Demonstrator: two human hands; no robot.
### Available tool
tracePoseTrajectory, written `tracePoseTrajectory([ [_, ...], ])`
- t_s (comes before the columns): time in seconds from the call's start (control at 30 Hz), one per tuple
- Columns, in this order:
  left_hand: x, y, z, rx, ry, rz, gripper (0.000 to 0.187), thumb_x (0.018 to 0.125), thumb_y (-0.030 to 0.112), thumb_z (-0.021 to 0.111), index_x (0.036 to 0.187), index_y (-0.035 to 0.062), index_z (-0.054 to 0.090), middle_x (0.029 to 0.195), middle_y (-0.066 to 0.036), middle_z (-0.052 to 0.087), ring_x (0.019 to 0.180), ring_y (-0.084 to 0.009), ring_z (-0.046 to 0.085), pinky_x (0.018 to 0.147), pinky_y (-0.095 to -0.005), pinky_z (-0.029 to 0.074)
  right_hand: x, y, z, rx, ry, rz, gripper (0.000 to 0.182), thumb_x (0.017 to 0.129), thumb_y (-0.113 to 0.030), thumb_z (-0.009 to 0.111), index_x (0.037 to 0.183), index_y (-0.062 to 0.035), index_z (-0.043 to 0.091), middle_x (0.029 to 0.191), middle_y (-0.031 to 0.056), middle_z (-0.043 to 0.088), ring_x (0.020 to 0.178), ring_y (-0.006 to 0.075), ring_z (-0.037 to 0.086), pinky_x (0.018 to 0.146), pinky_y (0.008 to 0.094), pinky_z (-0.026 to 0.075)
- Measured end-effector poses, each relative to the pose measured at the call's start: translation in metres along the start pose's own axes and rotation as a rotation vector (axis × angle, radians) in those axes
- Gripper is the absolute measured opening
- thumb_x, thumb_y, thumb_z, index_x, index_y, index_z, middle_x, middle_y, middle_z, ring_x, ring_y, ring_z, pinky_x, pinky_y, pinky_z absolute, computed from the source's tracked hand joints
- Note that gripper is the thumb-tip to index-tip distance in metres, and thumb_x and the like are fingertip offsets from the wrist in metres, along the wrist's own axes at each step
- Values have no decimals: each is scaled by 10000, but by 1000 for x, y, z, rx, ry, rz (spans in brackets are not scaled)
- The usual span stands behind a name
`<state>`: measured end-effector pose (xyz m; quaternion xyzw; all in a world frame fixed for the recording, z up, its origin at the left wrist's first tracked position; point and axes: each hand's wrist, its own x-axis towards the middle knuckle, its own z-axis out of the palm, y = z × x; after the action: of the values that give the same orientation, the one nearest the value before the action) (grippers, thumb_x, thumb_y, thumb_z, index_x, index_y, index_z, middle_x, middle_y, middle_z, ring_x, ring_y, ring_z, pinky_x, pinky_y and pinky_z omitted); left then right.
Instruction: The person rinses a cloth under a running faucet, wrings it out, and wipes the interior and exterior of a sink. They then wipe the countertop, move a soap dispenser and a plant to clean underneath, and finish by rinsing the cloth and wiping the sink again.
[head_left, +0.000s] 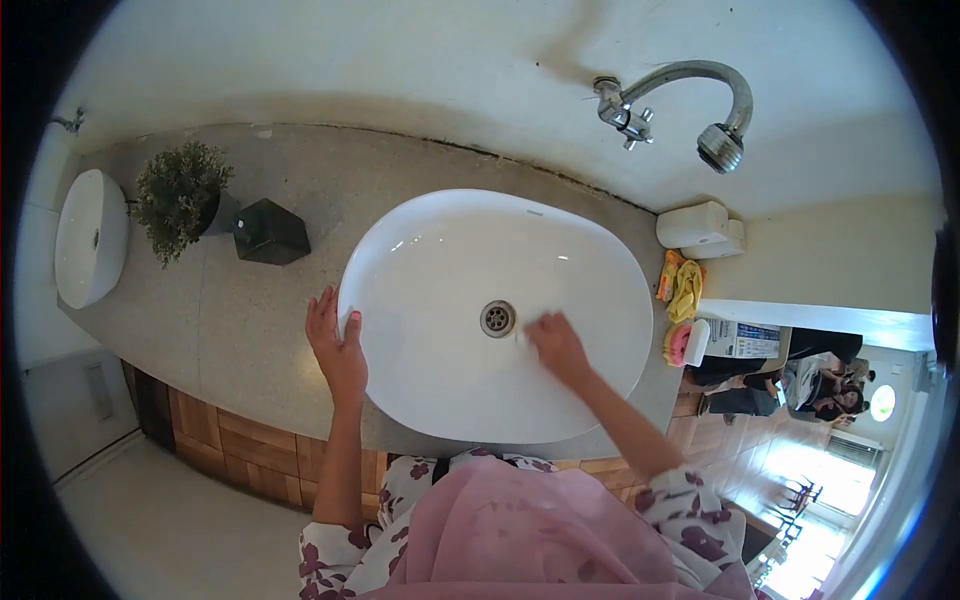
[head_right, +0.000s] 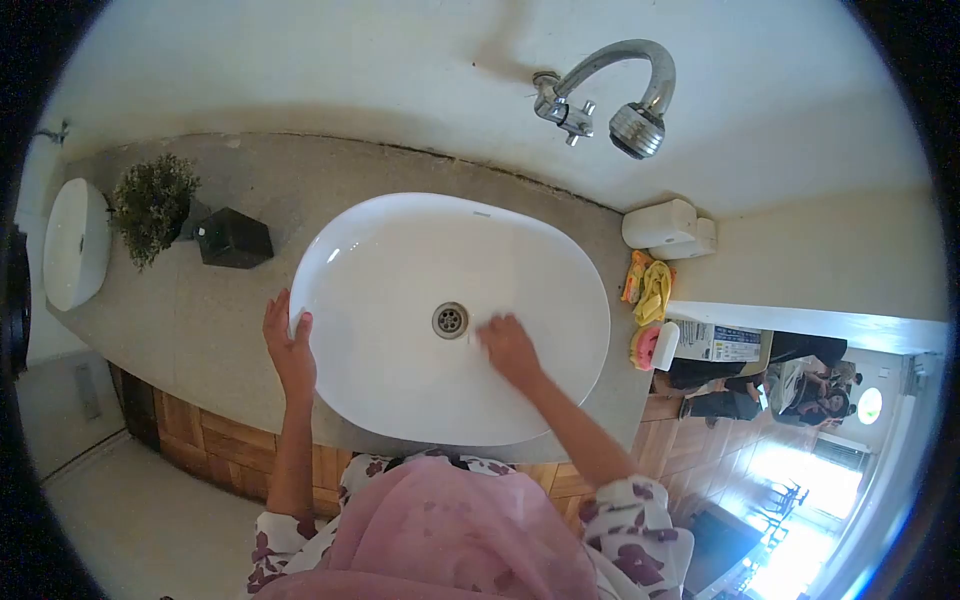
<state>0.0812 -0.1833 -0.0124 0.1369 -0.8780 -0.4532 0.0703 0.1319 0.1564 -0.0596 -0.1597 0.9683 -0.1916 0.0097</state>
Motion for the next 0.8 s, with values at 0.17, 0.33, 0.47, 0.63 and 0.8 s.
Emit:
tracePoseTrajectory([
  [0.17,1,-2,-2,9,-2,9,400,869,171,562,1252,57,545,1358,-125,466,1352,-327,258,1106,-452,204,93,14,-15,58,347,124,120,734,-9,583,831,-55,638,837,130,562,843,321,549,760,420,473],
  [0.33,-1,-3,2,9,19,6,392,876,179,556,1249,60,550,1360,-122,464,1350,-332,259,1109,-455,196,-1,-16,16,163,-131,349,115,820,-165,593,780,-58,608,876,143,558,895,319,553,767,424,481],
  [0.47,-2,-1,2,-1,3,-24,392,885,190,552,1255,61,546,1363,-122,461,1350,-328,259,1109,-454,196,-63,-84,-50,232,-429,322,113,811,-180,602,868,-99,655,893,113,565,903,298,560,794,419,477],
  [0.63,-1,1,1,-12,-6,-29,397,885,187,553,1261,61,541,1371,-122,453,1354,-320,256,1110,-451,197,-35,-44,-15,109,-98,204,114,777,-58,606,879,-68,654,850,104,554,844,289,565,797,393,484],
  [0.8,0,2,0,7,1,-12,395,880,173,561,1260,68,544,1371,-111,454,1356,-314,254,1110,-451,199,90,26,2,-248,400,-42,93,755,-40,618,845,-33,636,842,127,544,814,309,552,743,410,475],
])
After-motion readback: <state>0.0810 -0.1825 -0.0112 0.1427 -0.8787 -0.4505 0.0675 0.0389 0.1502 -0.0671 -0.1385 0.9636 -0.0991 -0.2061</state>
